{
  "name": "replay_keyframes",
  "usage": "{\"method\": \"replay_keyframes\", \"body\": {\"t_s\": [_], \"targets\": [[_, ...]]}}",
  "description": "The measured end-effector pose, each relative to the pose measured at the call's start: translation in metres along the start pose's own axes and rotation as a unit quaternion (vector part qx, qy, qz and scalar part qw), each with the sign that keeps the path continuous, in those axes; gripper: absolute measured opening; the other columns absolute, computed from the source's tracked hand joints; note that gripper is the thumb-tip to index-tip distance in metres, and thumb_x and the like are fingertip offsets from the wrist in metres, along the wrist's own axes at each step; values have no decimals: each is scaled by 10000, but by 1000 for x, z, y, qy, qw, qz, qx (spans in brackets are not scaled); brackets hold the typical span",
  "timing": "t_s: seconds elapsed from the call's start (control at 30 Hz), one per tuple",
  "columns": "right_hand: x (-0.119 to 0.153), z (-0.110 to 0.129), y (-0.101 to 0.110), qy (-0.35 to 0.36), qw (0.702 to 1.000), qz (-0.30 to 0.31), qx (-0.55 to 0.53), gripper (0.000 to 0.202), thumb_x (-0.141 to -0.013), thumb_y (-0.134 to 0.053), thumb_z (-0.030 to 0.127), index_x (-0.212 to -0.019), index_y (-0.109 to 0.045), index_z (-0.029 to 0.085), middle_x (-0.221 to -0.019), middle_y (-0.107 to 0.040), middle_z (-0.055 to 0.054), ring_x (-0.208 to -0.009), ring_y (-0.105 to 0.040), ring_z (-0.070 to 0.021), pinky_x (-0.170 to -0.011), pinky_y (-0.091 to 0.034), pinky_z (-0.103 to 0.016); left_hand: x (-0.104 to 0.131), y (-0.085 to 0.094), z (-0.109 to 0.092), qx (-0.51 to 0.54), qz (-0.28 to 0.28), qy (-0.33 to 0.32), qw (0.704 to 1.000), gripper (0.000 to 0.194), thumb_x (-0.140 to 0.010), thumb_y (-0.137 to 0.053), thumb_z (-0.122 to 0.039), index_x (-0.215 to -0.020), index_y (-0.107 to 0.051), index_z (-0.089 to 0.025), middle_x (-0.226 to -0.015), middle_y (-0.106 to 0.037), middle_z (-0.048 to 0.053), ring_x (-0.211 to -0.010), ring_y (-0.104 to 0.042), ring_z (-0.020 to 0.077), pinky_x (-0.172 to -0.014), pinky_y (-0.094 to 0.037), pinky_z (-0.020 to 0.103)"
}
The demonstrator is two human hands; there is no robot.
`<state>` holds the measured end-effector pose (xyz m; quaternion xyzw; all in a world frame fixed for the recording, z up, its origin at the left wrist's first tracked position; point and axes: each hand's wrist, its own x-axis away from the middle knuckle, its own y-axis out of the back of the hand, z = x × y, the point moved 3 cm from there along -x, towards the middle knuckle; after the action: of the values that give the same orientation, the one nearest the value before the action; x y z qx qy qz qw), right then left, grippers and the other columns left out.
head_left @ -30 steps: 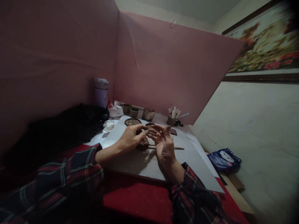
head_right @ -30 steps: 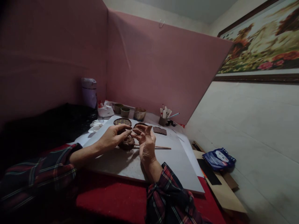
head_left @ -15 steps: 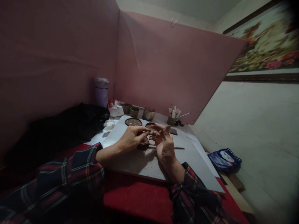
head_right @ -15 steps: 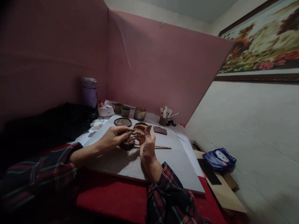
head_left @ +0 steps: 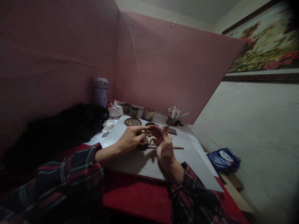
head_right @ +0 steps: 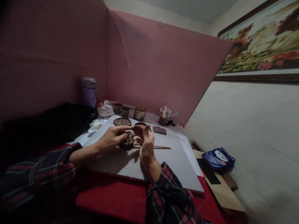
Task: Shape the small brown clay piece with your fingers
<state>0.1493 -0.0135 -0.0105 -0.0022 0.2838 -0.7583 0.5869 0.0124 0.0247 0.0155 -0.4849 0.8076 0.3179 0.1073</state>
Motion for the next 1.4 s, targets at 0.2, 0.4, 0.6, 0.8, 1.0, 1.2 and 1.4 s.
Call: {"method": "replay_keyframes", "body": {"t_s": [0.2, 0.4, 0.6, 0.8, 1.0, 1.2, 1.4], "targets": [[-1, 0, -1, -5, 1000, 3, 8, 590, -752, -618, 730, -896, -705, 165, -846, -728, -56, -645, -616, -142, -426, -370, -233, -1, 1, -1, 8, -12, -11, 1000, 451, -852, -547, -218, -1274, -655, -98, -1029, -752, 111, -737, -640, 120, -621, -504, 210], [-1, 1, 0, -18, 1000, -7, 5, 562, -765, -615, 708, -854, -717, 162, -799, -714, -45, -590, -586, -116, -416, -362, -221, 0, -2, 1, 11, 28, -6, 1000, 468, -836, -534, -216, -1274, -659, -110, -899, -745, 72, -610, -544, 83, -537, -428, 183], [-2, -2, 2, -26, 1000, -12, 15, 425, -726, -729, 567, -855, -704, 163, -776, -682, -27, -581, -570, -94, -387, -346, -175, 1, 0, 1, -1, -21, -47, 999, 473, -865, -566, -274, -1307, -637, -121, -1040, -743, 97, -778, -629, 130, -691, -501, 228], [-3, -3, 1, -25, 999, -15, 44, 345, -705, -767, 465, -861, -657, 177, -676, -622, 26, -499, -519, -71, -371, -356, -165, 3, -6, 3, -22, 24, -96, 995, 413, -882, -580, -229, -1286, -660, -200, -827, -707, 23, -616, -520, 77, -609, -418, 202], [-2, -2, 3, 24, 996, -15, 79, 376, -736, -733, 509, -872, -649, 169, -766, -650, -7, -511, -514, -69, -353, -345, -167, -2, -1, 6, 324, 4, 126, 938, 418, -890, -608, -366, -1223, -639, -116, -643, -589, -2, -452, -454, 75, -410, -344, 186], [4, 1, 2, 75, 988, -9, 134, 350, -799, -686, 505, -909, -626, 178, -830, -676, -28, -518, -546, -81, -347, -357, -175, -7, 10, 5, 494, -60, 186, 847, 189, -899, -555, -165, -1052, -650, -109, -840, -668, 72, -668, -654, 139, -590, -545, 241], [11, 1, -6, 98, 974, 67, 191, 268, -853, -655, 453, -896, -654, 188, -755, -643, 7, -510, -532, -69, -422, -401, -202, -6, 8, 3, 502, -68, 179, 843, 205, -869, -543, -69, -1059, -619, -82, -865, -665, 89, -692, -665, 154, -631, -598, 291]]}}
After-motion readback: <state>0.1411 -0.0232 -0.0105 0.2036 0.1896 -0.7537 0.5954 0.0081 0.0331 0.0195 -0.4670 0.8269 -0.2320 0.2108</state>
